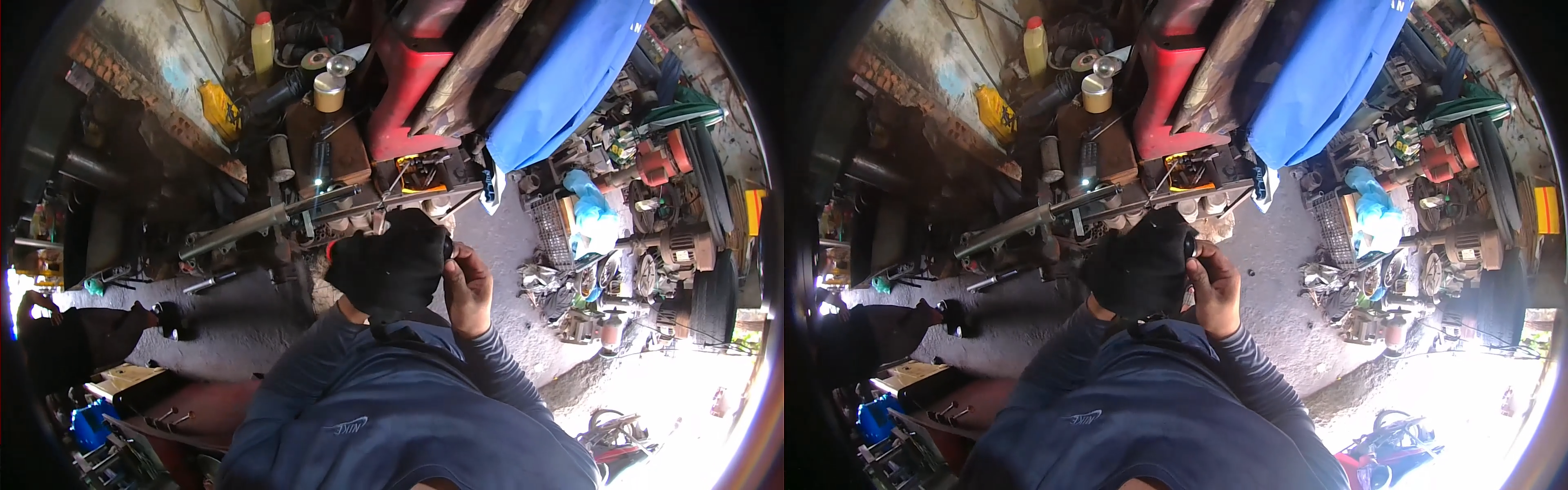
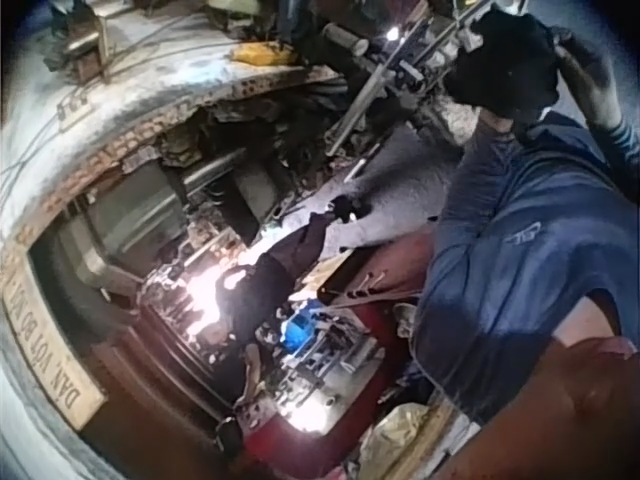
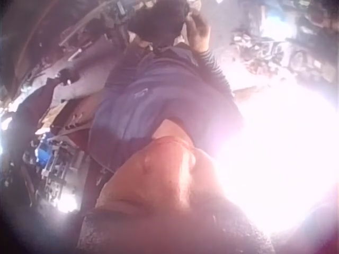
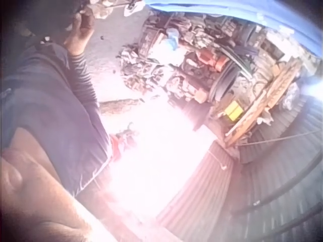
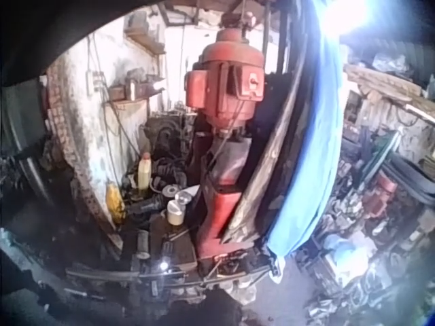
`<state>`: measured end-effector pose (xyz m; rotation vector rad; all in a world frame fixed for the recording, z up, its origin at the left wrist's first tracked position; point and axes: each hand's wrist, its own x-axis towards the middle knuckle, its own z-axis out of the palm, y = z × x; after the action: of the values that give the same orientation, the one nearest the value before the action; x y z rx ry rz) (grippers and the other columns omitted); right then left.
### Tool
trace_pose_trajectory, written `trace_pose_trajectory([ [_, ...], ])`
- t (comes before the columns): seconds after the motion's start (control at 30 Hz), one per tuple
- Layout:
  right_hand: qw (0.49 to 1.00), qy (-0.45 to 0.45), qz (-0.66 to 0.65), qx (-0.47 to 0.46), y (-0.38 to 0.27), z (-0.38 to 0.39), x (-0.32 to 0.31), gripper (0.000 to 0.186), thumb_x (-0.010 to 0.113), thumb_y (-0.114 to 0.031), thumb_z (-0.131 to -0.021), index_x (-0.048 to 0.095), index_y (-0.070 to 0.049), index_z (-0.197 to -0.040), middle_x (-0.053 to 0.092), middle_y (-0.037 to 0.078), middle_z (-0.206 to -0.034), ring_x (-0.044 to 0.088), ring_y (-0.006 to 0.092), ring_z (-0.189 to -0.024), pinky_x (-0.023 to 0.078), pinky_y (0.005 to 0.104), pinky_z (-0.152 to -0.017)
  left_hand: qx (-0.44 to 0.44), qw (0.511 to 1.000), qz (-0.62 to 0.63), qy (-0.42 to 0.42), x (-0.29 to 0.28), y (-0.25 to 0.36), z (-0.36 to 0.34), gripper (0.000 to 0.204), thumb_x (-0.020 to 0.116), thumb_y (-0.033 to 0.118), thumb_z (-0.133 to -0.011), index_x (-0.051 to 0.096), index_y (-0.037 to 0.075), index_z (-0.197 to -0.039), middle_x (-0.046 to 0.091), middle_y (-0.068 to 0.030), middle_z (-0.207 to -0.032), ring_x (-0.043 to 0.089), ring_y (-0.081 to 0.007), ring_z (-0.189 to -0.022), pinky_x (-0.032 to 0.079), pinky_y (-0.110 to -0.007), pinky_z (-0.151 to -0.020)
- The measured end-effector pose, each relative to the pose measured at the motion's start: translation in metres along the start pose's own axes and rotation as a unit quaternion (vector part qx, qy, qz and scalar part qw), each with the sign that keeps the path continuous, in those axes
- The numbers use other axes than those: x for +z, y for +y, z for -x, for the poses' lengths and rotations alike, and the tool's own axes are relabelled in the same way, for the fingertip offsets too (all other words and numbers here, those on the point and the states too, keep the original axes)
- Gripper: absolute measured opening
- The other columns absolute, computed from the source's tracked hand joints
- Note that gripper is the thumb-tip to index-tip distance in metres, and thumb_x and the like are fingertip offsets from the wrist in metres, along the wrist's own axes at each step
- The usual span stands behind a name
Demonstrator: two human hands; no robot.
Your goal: Repairing and assembling motorcycle front forks and a front fender.
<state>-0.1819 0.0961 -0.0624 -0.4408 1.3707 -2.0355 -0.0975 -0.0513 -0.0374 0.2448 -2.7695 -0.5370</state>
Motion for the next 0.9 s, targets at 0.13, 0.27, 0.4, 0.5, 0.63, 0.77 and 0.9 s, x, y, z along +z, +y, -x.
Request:
trace_pose_trajectory([
  [0.13, 1.000, -0.007, -0.024, 0.010, -0.016, 0.006, 0.001, 0.022, 0.059, -0.008, -0.096, 0.056, 0.004, -0.115, 0.063, 0.007, -0.107, 0.058, 0.0144, -0.097, 0.044, 0.0293, -0.090, 0.065, 0.992, -0.107, -0.010, -0.022, 0.002, -0.016, 0.069, 0.064, 0.036, -0.075, 0.049, 0.007, -0.136, 0.060, -0.0116, -0.115, 0.059, -0.0256, -0.107, 0.048, -0.042, -0.087],
  [0.27, 0.979, -0.104, -0.138, 0.106, -0.031, 0.007, -0.008, 0.022, 0.058, -0.009, -0.096, 0.055, 0.002, -0.115, 0.062, 0.006, -0.104, 0.059, 0.0145, -0.093, 0.047, 0.0280, -0.084, 0.013, 0.977, -0.164, -0.138, -0.071, 0.031, -0.049, 0.064, 0.063, 0.039, -0.078, 0.052, 0.009, -0.133, 0.062, -0.0093, -0.109, 0.060, -0.0243, -0.104, 0.048, -0.042, -0.085],
  [0.4, 0.946, -0.132, -0.199, 0.219, -0.033, 0.008, -0.014, 0.019, 0.055, -0.004, -0.097, 0.056, 0.001, -0.116, 0.060, 0.005, -0.102, 0.058, 0.0133, -0.093, 0.049, 0.0258, -0.083, -0.085, 0.922, -0.204, -0.319, -0.055, -0.004, -0.048, 0.057, 0.063, 0.039, -0.080, 0.057, 0.010, -0.128, 0.065, -0.0077, -0.103, 0.061, -0.0235, -0.102, 0.048, -0.042, -0.084],
  [0.5, 0.986, -0.113, 0.112, 0.055, -0.029, -0.003, -0.017, 0.021, 0.055, -0.002, -0.097, 0.055, 0.003, -0.118, 0.060, 0.004, -0.102, 0.057, 0.0115, -0.093, 0.048, 0.0252, -0.084, -0.021, 0.989, 0.100, 0.107, 0.049, -0.076, -0.006, 0.050, 0.070, 0.030, -0.076, 0.060, 0.010, -0.122, 0.066, -0.0061, -0.102, 0.063, -0.0237, -0.096, 0.049, -0.041, -0.085],
  [0.63, 0.983, -0.094, 0.140, 0.070, -0.021, -0.009, -0.024, 0.015, 0.056, 0.000, -0.095, 0.058, 0.004, -0.110, 0.061, 0.001, -0.097, 0.057, 0.0082, -0.090, 0.046, 0.0240, -0.084, 0.002, 0.996, 0.089, 0.004, -0.001, -0.011, -0.020, 0.047, 0.069, 0.028, -0.076, 0.061, 0.012, -0.120, 0.065, -0.0058, -0.107, 0.062, -0.0242, -0.098, 0.050, -0.039, -0.076],
  [0.77, 0.984, -0.076, 0.152, 0.045, -0.026, -0.008, -0.011, 0.017, 0.057, -0.002, -0.094, 0.058, 0.005, -0.109, 0.061, 0.004, -0.099, 0.058, 0.0098, -0.080, 0.048, 0.0241, -0.073, 0.059, 0.988, 0.126, 0.060, 0.008, -0.003, -0.011, 0.050, 0.070, 0.026, -0.071, 0.062, 0.013, -0.118, 0.065, -0.0053, -0.110, 0.063, -0.0257, -0.099, 0.051, -0.039, -0.077],
  [0.9, 0.898, -0.102, 0.392, -0.171, -0.018, -0.007, -0.006, 0.023, 0.068, 0.003, -0.081, 0.059, 0.005, -0.102, 0.062, 0.013, -0.094, 0.062, 0.0206, -0.079, 0.051, 0.0308, -0.069, 0.062, 0.981, 0.136, 0.121, 0.014, -0.003, 0.003, 0.047, 0.071, 0.020, -0.070, 0.063, 0.011, -0.116, 0.064, -0.0074, -0.110, 0.061, -0.0281, -0.103, 0.049, -0.042, -0.088],
])
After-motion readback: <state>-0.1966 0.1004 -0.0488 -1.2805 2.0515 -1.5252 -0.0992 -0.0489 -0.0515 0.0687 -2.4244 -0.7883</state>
